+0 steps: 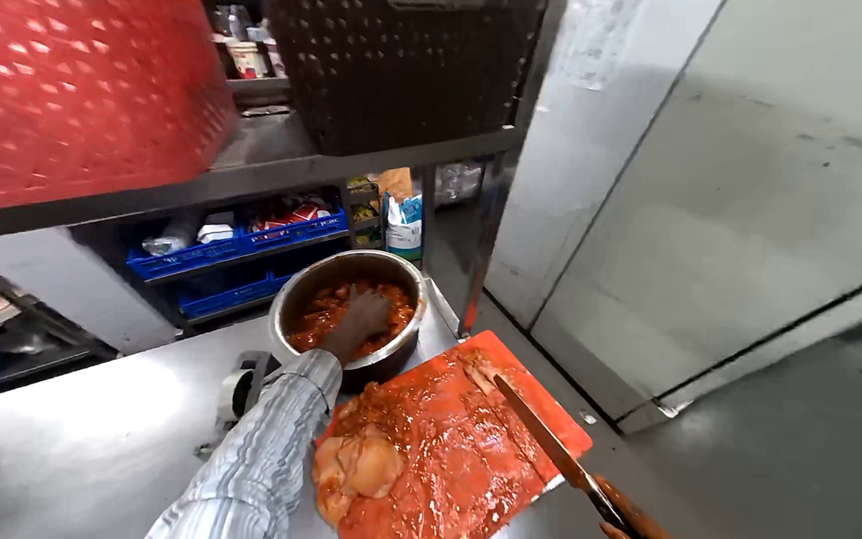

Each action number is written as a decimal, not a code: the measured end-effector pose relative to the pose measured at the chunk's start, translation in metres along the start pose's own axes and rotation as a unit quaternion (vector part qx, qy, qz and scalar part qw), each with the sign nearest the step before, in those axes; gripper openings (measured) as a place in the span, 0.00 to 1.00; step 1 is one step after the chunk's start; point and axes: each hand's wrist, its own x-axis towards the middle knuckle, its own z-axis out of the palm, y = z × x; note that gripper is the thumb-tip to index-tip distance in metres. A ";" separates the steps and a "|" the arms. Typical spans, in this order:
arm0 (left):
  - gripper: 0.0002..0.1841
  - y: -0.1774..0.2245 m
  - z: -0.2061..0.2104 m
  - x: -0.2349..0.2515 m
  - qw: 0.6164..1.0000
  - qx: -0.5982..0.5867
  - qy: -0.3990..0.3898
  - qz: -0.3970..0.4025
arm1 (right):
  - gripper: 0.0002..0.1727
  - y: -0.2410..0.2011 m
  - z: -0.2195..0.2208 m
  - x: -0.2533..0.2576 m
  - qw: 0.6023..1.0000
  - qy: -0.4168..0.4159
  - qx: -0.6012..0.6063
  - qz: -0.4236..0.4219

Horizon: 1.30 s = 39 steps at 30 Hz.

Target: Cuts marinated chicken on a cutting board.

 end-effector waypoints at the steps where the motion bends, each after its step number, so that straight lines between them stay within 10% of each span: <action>1: 0.31 0.001 -0.003 0.000 1.000 0.008 0.000 -0.007 | 0.31 -0.001 0.000 -0.001 1.000 0.006 0.000 0.006; 11: 0.26 0.038 -0.081 -0.060 0.994 -0.043 -0.051 -0.088 | 0.30 0.010 -0.016 -0.016 0.999 0.044 -0.013 0.014; 14: 0.23 0.030 -0.045 -0.060 0.983 -0.062 0.157 -0.077 | 0.30 0.024 -0.020 -0.015 0.999 0.045 -0.011 0.005; 17: 0.25 0.045 -0.086 -0.070 0.988 -0.054 -0.037 -0.139 | 0.30 0.031 -0.023 -0.009 0.999 0.033 -0.006 0.000; 20: 0.31 0.055 -0.087 -0.070 0.987 -0.054 -0.013 -0.149 | 0.30 0.039 -0.028 0.002 1.000 0.016 -0.001 0.006; 23: 0.26 0.100 -0.058 -0.063 0.978 -0.098 0.155 -0.095 | 0.30 0.052 -0.027 0.017 0.999 0.029 0.024 0.020; 27: 0.21 0.226 0.010 -0.070 0.975 -0.186 0.049 0.114 | 0.29 0.070 -0.034 0.036 0.996 0.062 0.069 0.011; 30: 0.24 0.242 0.064 -0.046 0.973 -0.164 0.029 0.158 | 0.29 0.077 -0.050 0.051 0.993 0.059 0.097 0.004; 39: 0.17 0.176 0.083 -0.112 0.976 -0.119 0.038 -0.181 | 0.30 0.100 -0.066 0.091 0.988 -0.059 0.139 -0.036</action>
